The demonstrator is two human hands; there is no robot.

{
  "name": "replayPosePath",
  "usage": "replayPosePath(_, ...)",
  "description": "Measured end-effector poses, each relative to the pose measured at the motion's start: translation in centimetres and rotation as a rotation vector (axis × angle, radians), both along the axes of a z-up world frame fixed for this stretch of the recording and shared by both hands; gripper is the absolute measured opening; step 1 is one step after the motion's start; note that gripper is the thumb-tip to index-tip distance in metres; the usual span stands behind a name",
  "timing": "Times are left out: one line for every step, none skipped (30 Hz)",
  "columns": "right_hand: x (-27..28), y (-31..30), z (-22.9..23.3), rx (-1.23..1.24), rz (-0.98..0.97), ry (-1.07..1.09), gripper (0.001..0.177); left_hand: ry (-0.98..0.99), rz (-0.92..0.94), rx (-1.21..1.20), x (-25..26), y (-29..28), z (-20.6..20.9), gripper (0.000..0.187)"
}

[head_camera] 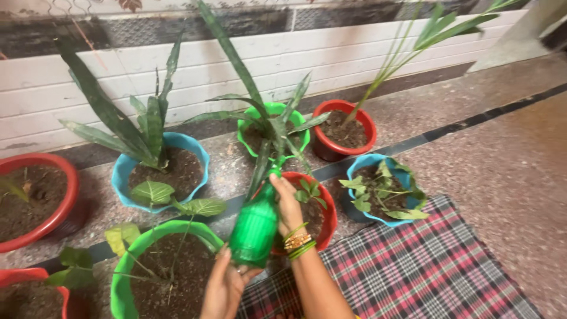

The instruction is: The person uses a green spray bottle to mist water onto several potted plants arranged on a tiled floor. They systematically move from one pot to the next, spraying the leaves and soil of each plant.

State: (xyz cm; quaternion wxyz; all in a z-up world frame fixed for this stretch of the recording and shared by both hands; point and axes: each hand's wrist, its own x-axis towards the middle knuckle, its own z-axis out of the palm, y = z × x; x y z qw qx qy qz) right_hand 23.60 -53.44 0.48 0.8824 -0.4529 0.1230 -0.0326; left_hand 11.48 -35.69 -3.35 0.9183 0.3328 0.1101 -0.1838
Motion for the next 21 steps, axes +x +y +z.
replayPosePath(0.4, -0.1, -0.4, -0.003, -0.015, 0.015, 0.027, -0.025, 0.002, -0.003, 0.1, -0.7, 0.2, 0.053)
replayPosePath(0.7, -0.4, -0.9, 0.023, 0.000, 0.009, 0.027, -0.047, -0.003, -0.004, 0.1, -1.3, 0.1, 0.052)
replayPosePath(0.9, -0.7, -1.2, 0.050, 0.013, 0.003, 0.027, -0.070, -0.009, -0.004, 0.1, -1.4, -0.1, 0.051)
replayPosePath(0.9, -1.2, -1.6, 0.070, 0.018, -0.003, 0.027, -0.065, 0.004, 0.013, 0.1, -1.3, -0.4, 0.052)
replayPosePath(0.9, -1.0, -2.1, 0.079, 0.031, -0.024, 0.027, -0.061, 0.017, 0.030, 0.0, -1.2, -0.9, 0.053)
replayPosePath(1.1, -1.4, -2.2, 0.069, 0.041, -0.055, 0.028, -0.066, 0.025, 0.029, 0.3, -1.9, -1.6, 0.053)
replayPosePath(1.2, -1.8, -2.3, 0.060, 0.051, -0.086, 0.029, -0.055, 0.033, 0.040, 0.6, -2.1, -2.3, 0.055)
replayPosePath(1.2, -2.0, -2.3, 0.044, 0.033, -0.112, 0.029, -0.042, 0.035, 0.049, 0.9, -2.2, -3.1, 0.057)
replayPosePath(1.1, -1.9, -2.2, 0.027, 0.015, -0.139, 0.028, -0.028, 0.038, 0.057, 1.1, -2.2, -3.8, 0.058)
replayPosePath(1.3, -1.7, -1.9, 0.015, -0.003, -0.167, 0.027, -0.051, 0.044, 0.040, 1.1, -2.1, -4.3, 0.060)
replayPosePath(1.2, -1.8, -1.3, 0.037, -0.007, -0.127, 0.026, -0.073, 0.050, 0.023, 1.1, -1.9, -4.6, 0.061)
replayPosePath(1.0, -1.6, -0.8, 0.066, -0.008, -0.090, 0.025, -0.098, 0.059, 0.012, 1.4, -1.9, -4.7, 0.063)
replayPosePath(0.9, -1.5, -0.3, 0.095, -0.009, -0.053, 0.025, -0.107, 0.060, -0.019, 1.5, -1.9, -4.8, 0.065)
replayPosePath(0.8, -1.4, 0.1, 0.085, -0.015, -0.058, 0.024, -0.117, 0.066, -0.047, 1.5, -1.6, -4.6, 0.066)
replayPosePath(0.7, -1.4, 0.2, 0.075, -0.021, -0.064, 0.025, -0.126, 0.073, -0.075, 1.5, -1.5, -4.5, 0.068)
replayPosePath(0.8, -1.4, 0.0, 0.065, -0.022, -0.069, 0.026, -0.104, 0.075, -0.050, 1.6, -1.5, -4.6, 0.069)
replayPosePath(0.9, -1.4, -0.4, 0.093, 0.001, -0.107, 0.024, -0.082, 0.077, -0.025, 1.6, -1.4, -4.8, 0.069)
replayPosePath(1.2, -1.5, -0.9, 0.120, 0.022, -0.149, 0.024, -0.062, 0.077, -0.002, 1.7, -1.3, -5.2, 0.070)
replayPosePath(1.3, -1.4, -1.3, 0.145, 0.043, -0.191, 0.026, -0.039, 0.080, 0.009, 1.7, -1.1, -5.9, 0.071)
replayPosePath(1.2, -1.4, -1.5, 0.141, 0.036, -0.163, 0.025, -0.017, 0.079, 0.017, 1.6, -1.0, -6.9, 0.071)
replayPosePath(1.1, -1.2, -1.5, 0.137, 0.028, -0.135, 0.026, 0.005, 0.077, 0.025, 1.4, -0.6, -8.3, 0.072)
